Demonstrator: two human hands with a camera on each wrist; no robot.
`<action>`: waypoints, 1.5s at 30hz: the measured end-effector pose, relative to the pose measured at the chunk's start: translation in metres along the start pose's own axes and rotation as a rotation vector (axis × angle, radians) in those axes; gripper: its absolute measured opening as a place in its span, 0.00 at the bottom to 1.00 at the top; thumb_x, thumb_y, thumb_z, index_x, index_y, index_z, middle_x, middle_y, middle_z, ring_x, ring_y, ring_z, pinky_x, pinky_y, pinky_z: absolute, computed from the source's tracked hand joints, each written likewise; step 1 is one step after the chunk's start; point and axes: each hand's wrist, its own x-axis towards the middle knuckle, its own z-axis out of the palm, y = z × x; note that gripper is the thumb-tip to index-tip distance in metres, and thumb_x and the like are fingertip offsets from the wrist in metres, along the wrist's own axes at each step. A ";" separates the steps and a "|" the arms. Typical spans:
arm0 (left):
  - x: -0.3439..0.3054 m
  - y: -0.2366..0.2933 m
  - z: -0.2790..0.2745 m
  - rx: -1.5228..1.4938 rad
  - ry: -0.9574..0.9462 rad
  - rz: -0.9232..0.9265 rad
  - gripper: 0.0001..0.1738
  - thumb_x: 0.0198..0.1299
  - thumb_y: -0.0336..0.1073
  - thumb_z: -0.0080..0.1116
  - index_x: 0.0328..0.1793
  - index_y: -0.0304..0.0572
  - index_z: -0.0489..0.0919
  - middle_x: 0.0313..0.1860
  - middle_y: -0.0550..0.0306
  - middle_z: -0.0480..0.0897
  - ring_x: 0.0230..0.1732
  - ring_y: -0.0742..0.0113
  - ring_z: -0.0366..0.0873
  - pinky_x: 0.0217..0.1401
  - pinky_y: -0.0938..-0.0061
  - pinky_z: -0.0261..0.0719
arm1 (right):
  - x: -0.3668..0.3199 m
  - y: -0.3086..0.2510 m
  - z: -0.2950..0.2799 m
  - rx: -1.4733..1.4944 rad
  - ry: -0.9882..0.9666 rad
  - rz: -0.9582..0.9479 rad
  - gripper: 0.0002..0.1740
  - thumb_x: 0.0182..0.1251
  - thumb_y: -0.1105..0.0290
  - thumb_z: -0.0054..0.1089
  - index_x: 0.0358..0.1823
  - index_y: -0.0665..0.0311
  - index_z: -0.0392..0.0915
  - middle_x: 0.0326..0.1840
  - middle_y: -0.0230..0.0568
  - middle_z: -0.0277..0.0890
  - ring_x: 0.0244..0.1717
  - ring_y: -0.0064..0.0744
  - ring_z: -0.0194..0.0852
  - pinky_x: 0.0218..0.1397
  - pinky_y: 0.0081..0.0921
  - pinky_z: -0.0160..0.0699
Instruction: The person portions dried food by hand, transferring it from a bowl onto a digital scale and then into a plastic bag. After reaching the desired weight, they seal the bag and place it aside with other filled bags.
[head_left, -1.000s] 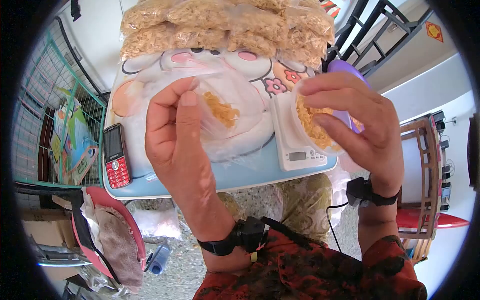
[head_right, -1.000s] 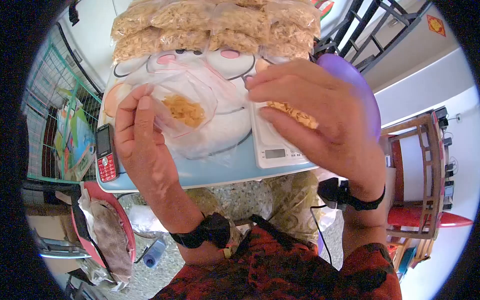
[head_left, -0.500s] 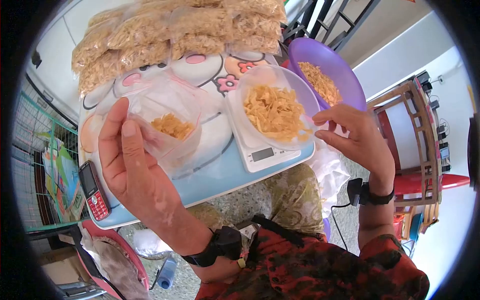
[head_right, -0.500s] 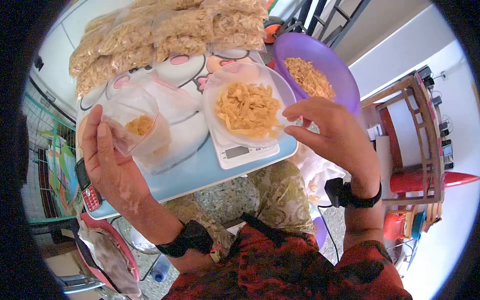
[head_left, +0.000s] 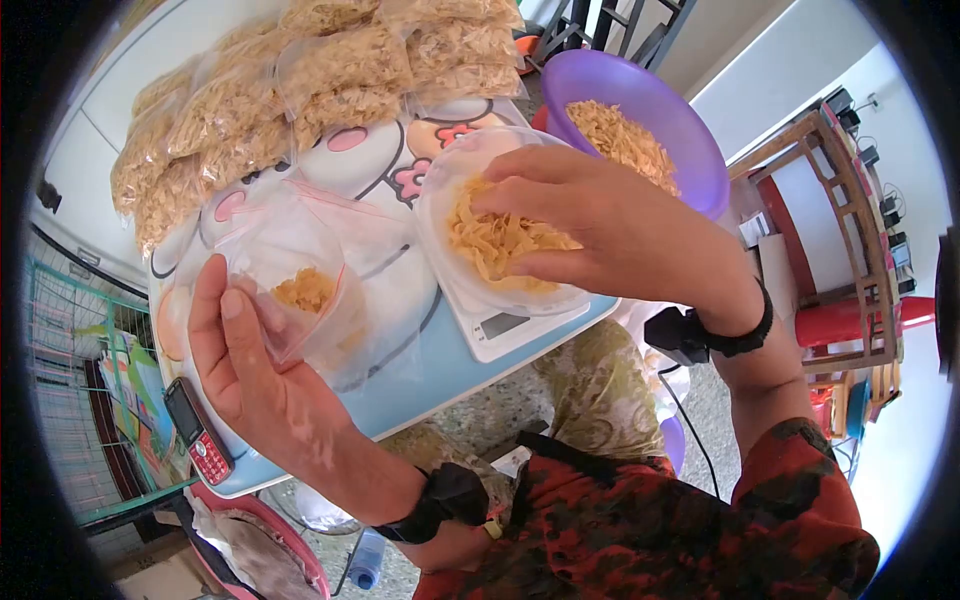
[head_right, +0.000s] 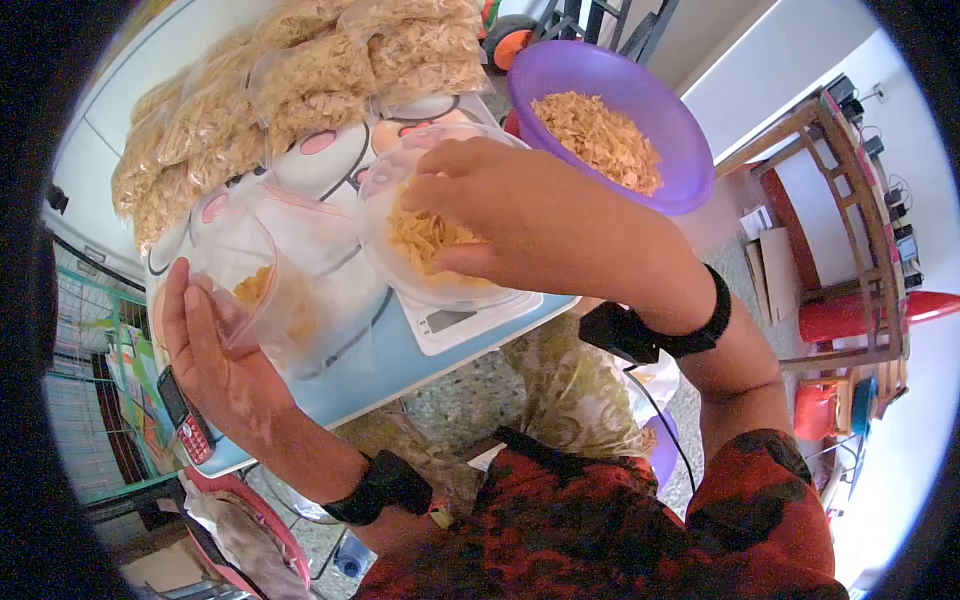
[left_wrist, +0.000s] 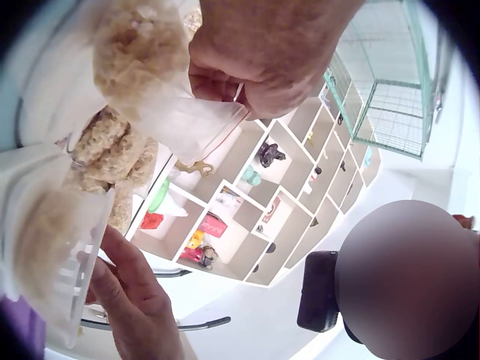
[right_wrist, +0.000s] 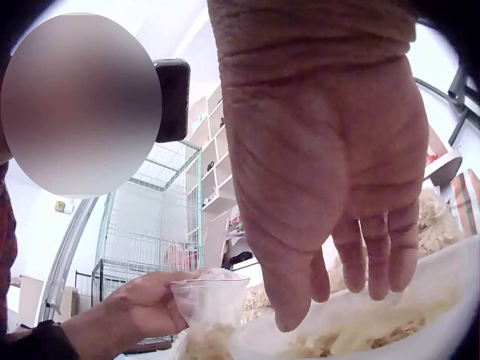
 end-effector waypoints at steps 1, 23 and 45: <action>0.000 -0.001 -0.001 0.000 -0.008 -0.009 0.17 0.68 0.31 0.55 0.62 0.33 0.77 0.54 0.58 0.79 0.53 0.75 0.75 0.57 0.81 0.76 | 0.004 0.000 0.002 -0.012 -0.028 -0.001 0.27 0.55 0.70 0.67 0.59 0.62 0.74 0.62 0.47 0.70 0.61 0.48 0.70 0.61 0.38 0.73; 0.003 0.000 -0.003 -0.008 0.022 0.012 0.16 0.68 0.28 0.56 0.61 0.33 0.78 0.46 0.60 0.81 0.40 0.80 0.73 0.42 0.87 0.73 | 0.007 0.020 0.008 0.322 0.247 0.201 0.13 0.61 0.73 0.65 0.47 0.62 0.78 0.39 0.32 0.74 0.33 0.20 0.75 0.32 0.20 0.75; 0.006 -0.005 -0.009 -0.033 -0.034 0.009 0.17 0.67 0.29 0.57 0.60 0.33 0.78 0.52 0.58 0.82 0.48 0.77 0.77 0.50 0.84 0.77 | 0.002 0.021 0.012 0.034 0.039 0.385 0.16 0.62 0.68 0.65 0.50 0.64 0.77 0.39 0.39 0.80 0.36 0.32 0.78 0.41 0.28 0.76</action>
